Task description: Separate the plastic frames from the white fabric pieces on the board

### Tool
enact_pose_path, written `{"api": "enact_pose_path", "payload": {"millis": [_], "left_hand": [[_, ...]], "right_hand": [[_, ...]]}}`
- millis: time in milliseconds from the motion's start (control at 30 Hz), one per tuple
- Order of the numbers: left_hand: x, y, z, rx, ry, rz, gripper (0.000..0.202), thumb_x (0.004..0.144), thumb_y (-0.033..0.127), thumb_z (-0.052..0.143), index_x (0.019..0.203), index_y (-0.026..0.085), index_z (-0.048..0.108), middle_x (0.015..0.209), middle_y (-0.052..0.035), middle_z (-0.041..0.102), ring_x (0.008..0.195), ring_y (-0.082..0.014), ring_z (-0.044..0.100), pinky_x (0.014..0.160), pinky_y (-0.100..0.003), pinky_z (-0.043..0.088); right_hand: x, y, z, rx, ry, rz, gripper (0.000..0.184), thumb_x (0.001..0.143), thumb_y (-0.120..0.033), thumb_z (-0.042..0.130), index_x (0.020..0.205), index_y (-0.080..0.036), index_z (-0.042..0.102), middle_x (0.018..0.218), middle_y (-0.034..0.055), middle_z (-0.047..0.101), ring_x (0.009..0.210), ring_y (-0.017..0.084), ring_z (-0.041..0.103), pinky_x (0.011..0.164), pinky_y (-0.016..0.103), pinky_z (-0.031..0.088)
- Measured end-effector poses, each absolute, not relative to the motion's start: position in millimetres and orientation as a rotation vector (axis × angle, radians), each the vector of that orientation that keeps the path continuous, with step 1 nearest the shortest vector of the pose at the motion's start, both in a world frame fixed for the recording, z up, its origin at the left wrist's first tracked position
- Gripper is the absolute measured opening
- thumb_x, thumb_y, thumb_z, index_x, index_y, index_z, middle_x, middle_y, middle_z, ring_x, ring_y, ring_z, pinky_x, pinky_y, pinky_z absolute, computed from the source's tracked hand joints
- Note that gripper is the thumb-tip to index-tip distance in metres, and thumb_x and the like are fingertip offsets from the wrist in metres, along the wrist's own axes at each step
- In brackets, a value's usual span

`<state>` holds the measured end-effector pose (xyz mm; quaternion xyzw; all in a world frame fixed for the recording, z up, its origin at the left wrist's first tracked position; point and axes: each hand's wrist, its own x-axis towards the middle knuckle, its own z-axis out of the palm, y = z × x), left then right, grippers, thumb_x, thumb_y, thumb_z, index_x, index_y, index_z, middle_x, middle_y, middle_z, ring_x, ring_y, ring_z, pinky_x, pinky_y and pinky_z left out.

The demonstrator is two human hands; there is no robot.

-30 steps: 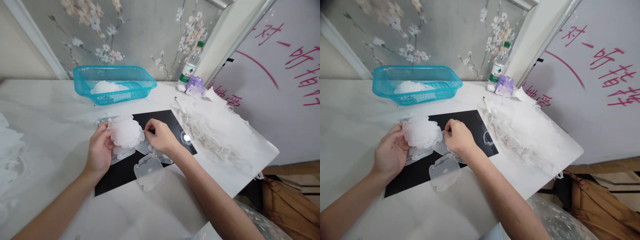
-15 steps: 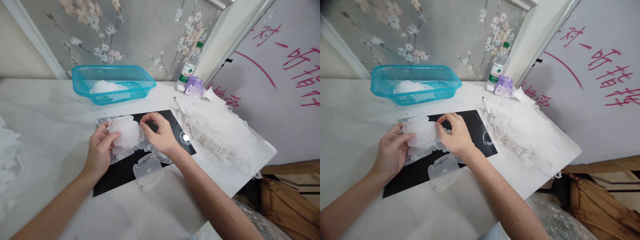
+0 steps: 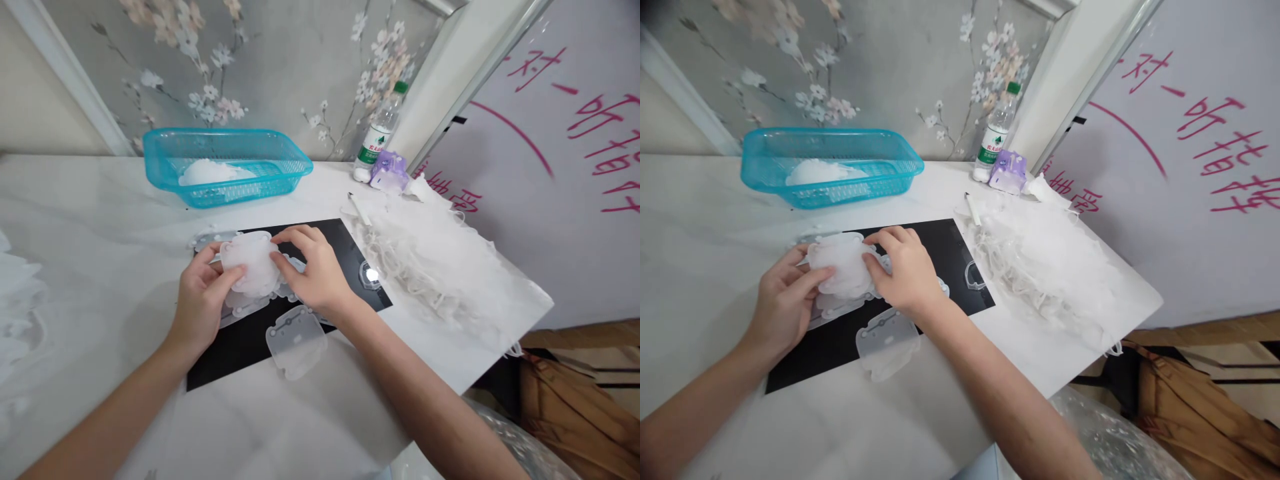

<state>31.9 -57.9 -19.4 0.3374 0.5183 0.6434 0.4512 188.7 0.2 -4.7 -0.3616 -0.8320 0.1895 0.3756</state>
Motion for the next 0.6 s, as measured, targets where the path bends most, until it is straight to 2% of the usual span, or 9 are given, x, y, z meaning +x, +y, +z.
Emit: {"api": "enact_pose_path", "payload": {"millis": [300,600], "left_hand": [[33.8,-58.5,-17.6,0.845,1.283,1.584,0.037,0.057,0.026,0.076,0.088,0.016,0.058,0.059,0.0028,0.065,0.049,-0.0102,0.055,0.048,-0.018,0.047],[33.0,-58.8,-16.7,0.852,1.283,1.563,0.037,0.058,0.024,0.075,0.089,0.016,0.058,0.061,0.0026,0.066,0.049,-0.0113,0.057,0.048,-0.019,0.047]], "right_hand": [[191.4,-1.8,-1.5,-0.928,-2.416,0.243,0.033,0.093,-0.028,0.043,0.11,-0.015,0.067,0.11,0.011,0.064,0.098,0.024,0.053,0.086,0.039,0.042],[195.1,0.6,2.0,-0.943,-2.513,0.061,0.035,0.095,-0.03,0.039,0.104,-0.016,0.07,0.108,0.0108,0.065,0.098,0.025,0.051,0.086,0.039,0.038]]}}
